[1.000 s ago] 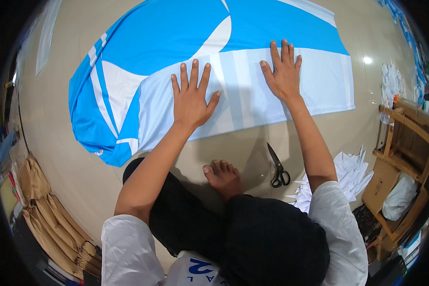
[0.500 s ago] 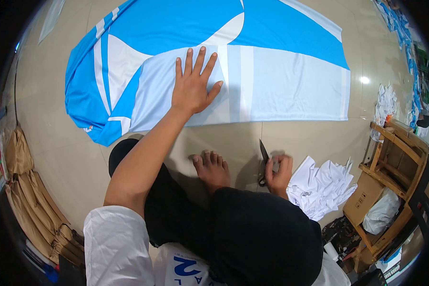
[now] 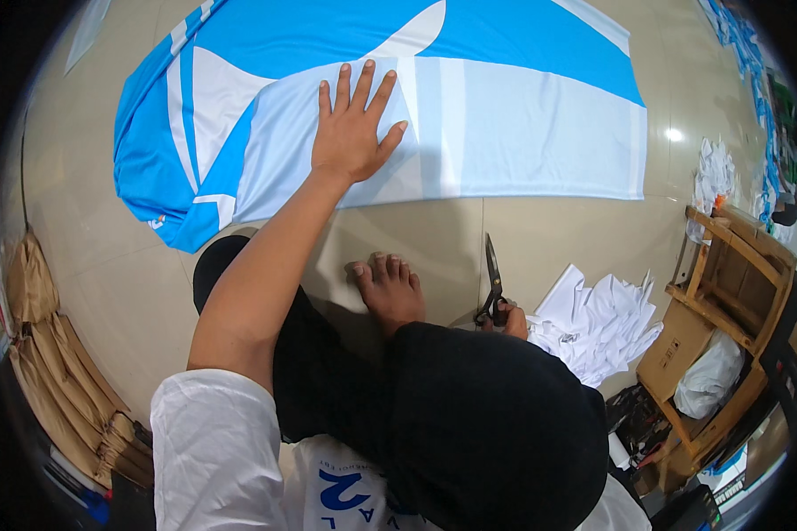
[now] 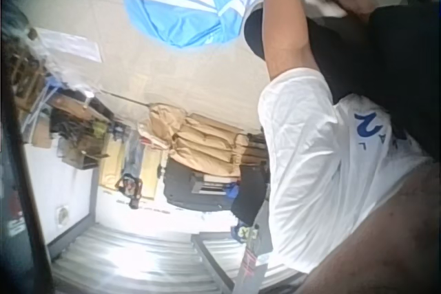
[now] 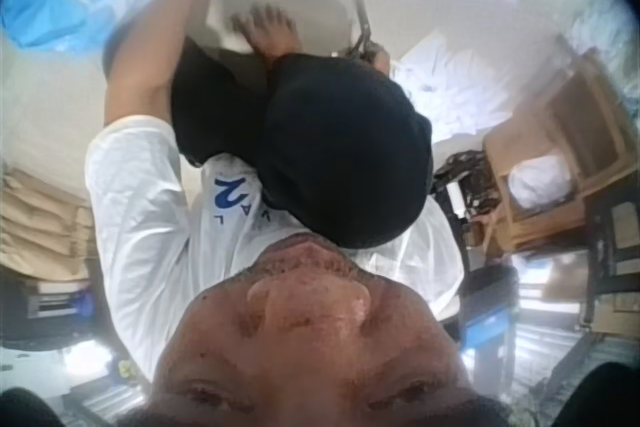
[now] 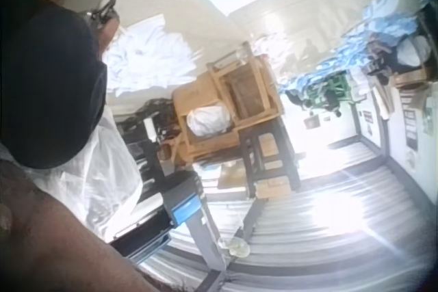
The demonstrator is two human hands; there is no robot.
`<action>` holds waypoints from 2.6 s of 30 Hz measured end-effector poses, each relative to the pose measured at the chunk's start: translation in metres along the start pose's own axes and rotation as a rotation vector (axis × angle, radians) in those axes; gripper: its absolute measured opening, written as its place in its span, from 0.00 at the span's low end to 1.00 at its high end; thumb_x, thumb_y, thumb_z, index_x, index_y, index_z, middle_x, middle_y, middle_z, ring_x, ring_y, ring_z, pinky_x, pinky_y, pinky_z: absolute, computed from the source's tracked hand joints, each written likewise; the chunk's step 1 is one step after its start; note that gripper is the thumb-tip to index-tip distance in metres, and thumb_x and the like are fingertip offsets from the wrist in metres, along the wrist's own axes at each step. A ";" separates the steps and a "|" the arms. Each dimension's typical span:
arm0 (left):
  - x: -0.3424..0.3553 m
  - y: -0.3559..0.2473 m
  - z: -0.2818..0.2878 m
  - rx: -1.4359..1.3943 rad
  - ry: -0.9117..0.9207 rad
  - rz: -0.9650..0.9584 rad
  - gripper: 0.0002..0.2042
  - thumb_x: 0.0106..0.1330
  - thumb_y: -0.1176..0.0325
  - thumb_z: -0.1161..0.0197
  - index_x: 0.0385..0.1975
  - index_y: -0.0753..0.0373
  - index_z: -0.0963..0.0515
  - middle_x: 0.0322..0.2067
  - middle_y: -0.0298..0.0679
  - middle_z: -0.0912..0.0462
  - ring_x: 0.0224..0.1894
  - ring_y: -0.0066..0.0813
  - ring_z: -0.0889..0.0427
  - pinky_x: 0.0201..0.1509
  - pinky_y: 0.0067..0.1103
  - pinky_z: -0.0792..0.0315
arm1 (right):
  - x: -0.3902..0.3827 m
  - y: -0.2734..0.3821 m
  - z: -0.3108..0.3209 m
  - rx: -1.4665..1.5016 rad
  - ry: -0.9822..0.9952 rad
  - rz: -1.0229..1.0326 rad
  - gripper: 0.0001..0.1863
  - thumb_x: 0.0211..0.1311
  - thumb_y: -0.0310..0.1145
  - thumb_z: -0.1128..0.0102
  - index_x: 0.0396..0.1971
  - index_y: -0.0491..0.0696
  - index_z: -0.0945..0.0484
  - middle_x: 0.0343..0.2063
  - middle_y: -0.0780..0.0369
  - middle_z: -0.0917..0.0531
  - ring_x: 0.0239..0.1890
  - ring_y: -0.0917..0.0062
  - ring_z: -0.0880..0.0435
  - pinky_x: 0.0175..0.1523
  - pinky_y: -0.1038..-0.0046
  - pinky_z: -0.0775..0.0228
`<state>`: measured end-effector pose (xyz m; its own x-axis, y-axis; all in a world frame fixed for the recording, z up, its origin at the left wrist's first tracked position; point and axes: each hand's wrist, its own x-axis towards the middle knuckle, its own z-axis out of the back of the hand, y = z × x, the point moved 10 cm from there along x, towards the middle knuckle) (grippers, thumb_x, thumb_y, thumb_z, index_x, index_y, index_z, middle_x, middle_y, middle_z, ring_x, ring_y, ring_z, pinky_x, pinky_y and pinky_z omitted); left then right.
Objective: The person sits on the floor and uses scissors to cut a large piece of blue and white fabric. They trim the edges and cut along the color lines to separate sections of the material.
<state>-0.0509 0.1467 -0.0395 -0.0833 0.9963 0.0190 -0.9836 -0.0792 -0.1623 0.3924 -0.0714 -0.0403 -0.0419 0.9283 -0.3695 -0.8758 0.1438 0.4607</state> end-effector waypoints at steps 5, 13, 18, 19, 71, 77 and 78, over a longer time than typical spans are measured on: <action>-0.003 0.002 -0.001 -0.006 -0.019 0.003 0.39 0.82 0.41 0.46 0.88 0.46 0.46 0.87 0.45 0.50 0.88 0.59 0.56 0.88 0.60 0.60 | -0.007 -0.024 -0.027 0.448 0.191 -0.312 0.18 0.63 0.21 0.24 0.52 0.41 0.18 0.43 0.58 0.11 0.42 0.70 0.10 0.51 0.67 0.19; -0.004 0.004 -0.001 -0.019 -0.051 -0.010 0.38 0.81 0.41 0.46 0.87 0.48 0.43 0.87 0.47 0.47 0.88 0.61 0.54 0.87 0.61 0.60 | -0.006 0.074 -0.066 0.695 0.731 -0.443 0.22 0.76 0.45 0.26 0.51 0.40 0.14 0.40 0.64 0.11 0.41 0.82 0.15 0.48 0.72 0.23; -0.002 0.001 -0.001 -0.031 -0.075 -0.023 0.37 0.83 0.40 0.48 0.87 0.48 0.42 0.86 0.48 0.46 0.87 0.62 0.53 0.87 0.62 0.58 | 0.020 0.117 -0.083 0.856 0.687 -0.322 0.27 0.75 0.53 0.26 0.48 0.39 0.13 0.35 0.65 0.13 0.38 0.82 0.18 0.44 0.72 0.26; 0.000 -0.001 -0.001 -0.041 -0.090 -0.030 0.37 0.83 0.40 0.48 0.87 0.48 0.42 0.86 0.48 0.46 0.87 0.61 0.53 0.87 0.62 0.58 | 0.023 0.109 -0.092 0.850 0.702 -0.322 0.26 0.75 0.53 0.26 0.47 0.40 0.13 0.33 0.66 0.13 0.36 0.82 0.19 0.42 0.73 0.27; -0.002 0.003 -0.010 0.009 -0.137 -0.027 0.37 0.83 0.36 0.55 0.87 0.44 0.43 0.86 0.44 0.46 0.88 0.56 0.54 0.89 0.59 0.62 | 0.052 0.137 -0.109 0.851 0.603 -0.398 0.18 0.77 0.45 0.28 0.36 0.45 0.16 0.22 0.68 0.18 0.22 0.85 0.23 0.31 0.77 0.31; -0.003 0.003 -0.011 0.012 -0.138 -0.026 0.37 0.83 0.36 0.56 0.87 0.43 0.44 0.86 0.44 0.46 0.88 0.56 0.55 0.89 0.59 0.62 | 0.052 0.136 -0.110 0.836 0.588 -0.396 0.18 0.77 0.44 0.28 0.34 0.45 0.16 0.21 0.69 0.19 0.22 0.87 0.23 0.30 0.78 0.31; -0.003 0.004 -0.010 0.010 -0.140 -0.027 0.37 0.83 0.36 0.56 0.87 0.43 0.44 0.86 0.44 0.46 0.88 0.56 0.55 0.89 0.59 0.62 | 0.053 0.136 -0.109 0.843 0.577 -0.395 0.18 0.76 0.44 0.27 0.32 0.45 0.17 0.21 0.69 0.19 0.22 0.87 0.24 0.29 0.78 0.34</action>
<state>-0.0526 0.1434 -0.0505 -0.0781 0.9839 0.1610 -0.9872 -0.0538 -0.1503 0.2186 -0.0405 -0.0854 -0.2415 0.4965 -0.8338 -0.2761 0.7885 0.5495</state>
